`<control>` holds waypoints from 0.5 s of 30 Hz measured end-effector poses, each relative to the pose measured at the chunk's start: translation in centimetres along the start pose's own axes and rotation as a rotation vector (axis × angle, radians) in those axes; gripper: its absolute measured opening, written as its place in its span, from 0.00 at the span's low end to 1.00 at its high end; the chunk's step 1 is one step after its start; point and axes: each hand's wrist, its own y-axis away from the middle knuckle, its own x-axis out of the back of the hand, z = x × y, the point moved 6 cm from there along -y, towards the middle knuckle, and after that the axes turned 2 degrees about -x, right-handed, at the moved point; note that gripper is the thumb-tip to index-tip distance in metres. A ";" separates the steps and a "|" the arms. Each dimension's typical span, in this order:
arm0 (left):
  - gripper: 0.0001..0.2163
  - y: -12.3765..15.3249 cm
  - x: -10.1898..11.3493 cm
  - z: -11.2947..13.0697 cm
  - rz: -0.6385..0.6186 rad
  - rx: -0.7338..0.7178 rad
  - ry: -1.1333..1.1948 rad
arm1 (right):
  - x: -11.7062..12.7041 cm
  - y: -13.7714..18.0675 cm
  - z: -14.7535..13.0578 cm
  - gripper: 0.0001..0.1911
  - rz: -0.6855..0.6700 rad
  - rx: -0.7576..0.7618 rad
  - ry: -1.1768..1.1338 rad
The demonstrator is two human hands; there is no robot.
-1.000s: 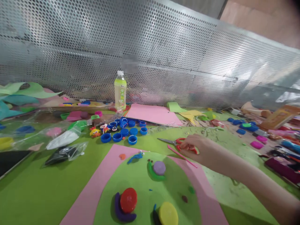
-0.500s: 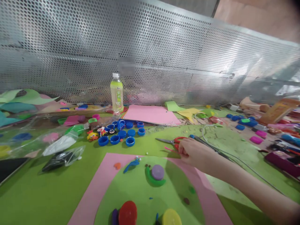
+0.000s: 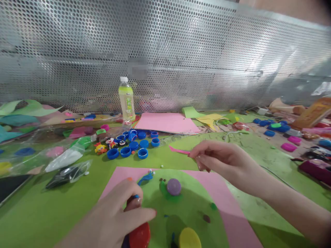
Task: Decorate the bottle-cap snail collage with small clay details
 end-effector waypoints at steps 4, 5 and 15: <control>0.16 -0.2 0.5 1.1 0.003 -0.015 0.050 | -0.5 0.5 0.2 0.06 -0.127 -0.099 -0.319; 0.16 -0.2 0.8 1.1 0.030 0.002 0.055 | -0.8 0.5 0.3 0.06 -0.168 -0.118 -0.350; 0.13 0.0 1.3 -0.4 0.134 0.212 0.103 | -3.2 1.2 1.5 0.08 -0.252 -0.256 -0.553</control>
